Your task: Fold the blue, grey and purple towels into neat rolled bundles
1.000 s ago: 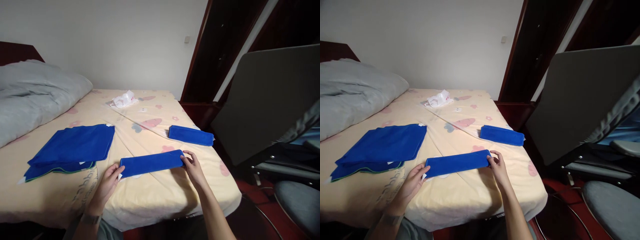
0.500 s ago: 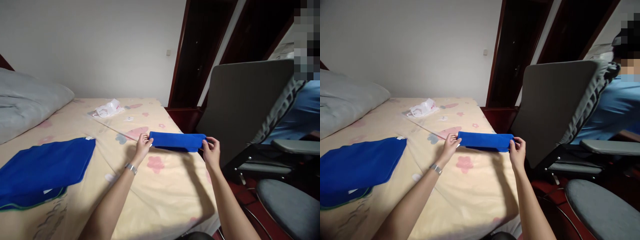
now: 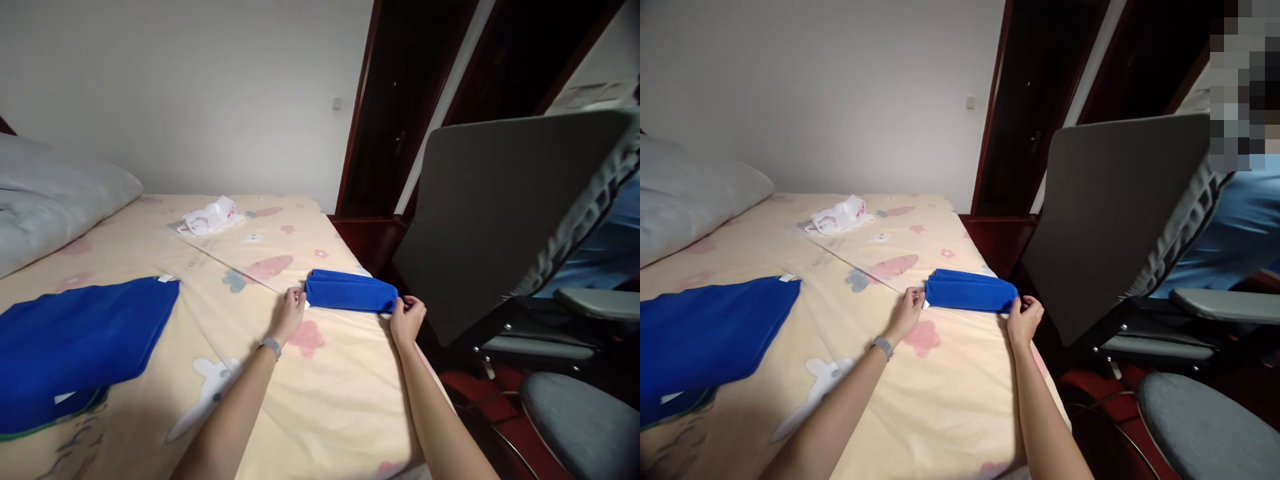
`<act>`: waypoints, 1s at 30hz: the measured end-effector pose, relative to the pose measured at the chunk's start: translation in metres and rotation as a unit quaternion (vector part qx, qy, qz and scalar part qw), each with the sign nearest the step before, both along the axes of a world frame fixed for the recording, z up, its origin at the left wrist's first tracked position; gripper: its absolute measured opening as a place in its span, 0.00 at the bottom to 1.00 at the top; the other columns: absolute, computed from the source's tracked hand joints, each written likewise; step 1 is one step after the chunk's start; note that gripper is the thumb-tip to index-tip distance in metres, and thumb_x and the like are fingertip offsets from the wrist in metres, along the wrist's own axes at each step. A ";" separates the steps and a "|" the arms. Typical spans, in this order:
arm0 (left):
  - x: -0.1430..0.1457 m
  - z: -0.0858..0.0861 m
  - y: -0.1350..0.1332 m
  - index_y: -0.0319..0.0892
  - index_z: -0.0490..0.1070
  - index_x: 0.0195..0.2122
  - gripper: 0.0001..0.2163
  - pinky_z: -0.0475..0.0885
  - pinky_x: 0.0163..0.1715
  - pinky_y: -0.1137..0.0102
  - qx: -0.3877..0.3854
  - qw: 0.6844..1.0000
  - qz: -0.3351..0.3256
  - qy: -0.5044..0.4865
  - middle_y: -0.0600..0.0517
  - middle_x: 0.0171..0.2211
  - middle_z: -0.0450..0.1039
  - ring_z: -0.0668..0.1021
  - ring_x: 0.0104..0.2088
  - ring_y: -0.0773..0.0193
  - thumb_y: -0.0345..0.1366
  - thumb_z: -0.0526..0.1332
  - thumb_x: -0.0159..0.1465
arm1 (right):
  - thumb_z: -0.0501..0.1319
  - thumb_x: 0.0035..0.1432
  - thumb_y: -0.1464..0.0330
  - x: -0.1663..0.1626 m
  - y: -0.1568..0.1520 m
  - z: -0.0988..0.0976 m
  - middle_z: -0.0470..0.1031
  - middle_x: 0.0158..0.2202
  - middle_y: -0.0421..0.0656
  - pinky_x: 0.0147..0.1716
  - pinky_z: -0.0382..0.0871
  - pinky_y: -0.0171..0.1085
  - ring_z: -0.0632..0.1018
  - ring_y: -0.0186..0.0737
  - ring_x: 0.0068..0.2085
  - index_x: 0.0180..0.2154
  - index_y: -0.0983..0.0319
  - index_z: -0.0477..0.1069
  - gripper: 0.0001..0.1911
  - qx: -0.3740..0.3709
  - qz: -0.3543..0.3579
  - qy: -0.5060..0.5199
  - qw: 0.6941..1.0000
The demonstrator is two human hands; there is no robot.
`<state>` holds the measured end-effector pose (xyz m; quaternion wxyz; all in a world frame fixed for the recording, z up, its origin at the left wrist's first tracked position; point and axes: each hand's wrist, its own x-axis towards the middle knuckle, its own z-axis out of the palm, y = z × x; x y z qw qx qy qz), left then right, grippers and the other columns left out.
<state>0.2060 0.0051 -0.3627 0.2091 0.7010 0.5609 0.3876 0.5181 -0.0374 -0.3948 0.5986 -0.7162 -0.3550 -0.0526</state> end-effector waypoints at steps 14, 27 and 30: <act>-0.338 0.026 -0.164 0.41 0.71 0.51 0.18 0.66 0.44 0.55 -0.013 0.880 0.363 0.307 0.39 0.47 0.71 0.71 0.48 0.43 0.43 0.58 0.63 | 0.55 0.59 0.61 -0.144 -0.067 0.064 0.72 0.34 0.47 0.44 0.66 0.48 0.72 0.51 0.43 0.30 0.60 0.72 0.13 0.084 0.209 -0.063 0.972; -0.332 0.019 -0.138 0.43 0.77 0.33 0.14 0.60 0.42 0.59 0.022 0.875 0.276 0.396 0.44 0.39 0.76 0.72 0.44 0.49 0.37 0.52 0.67 | 0.56 0.65 0.62 -0.255 -0.091 0.047 0.75 0.39 0.47 0.45 0.68 0.46 0.75 0.49 0.45 0.35 0.59 0.74 0.12 -0.071 0.455 -0.092 0.883; -0.332 0.026 -0.137 0.40 0.74 0.37 0.14 0.62 0.40 0.60 0.032 0.871 0.323 0.369 0.42 0.34 0.76 0.74 0.41 0.50 0.37 0.49 0.68 | 0.55 0.65 0.60 -0.253 -0.087 0.050 0.76 0.40 0.47 0.40 0.69 0.42 0.75 0.47 0.42 0.36 0.60 0.74 0.13 -0.078 0.446 -0.065 0.889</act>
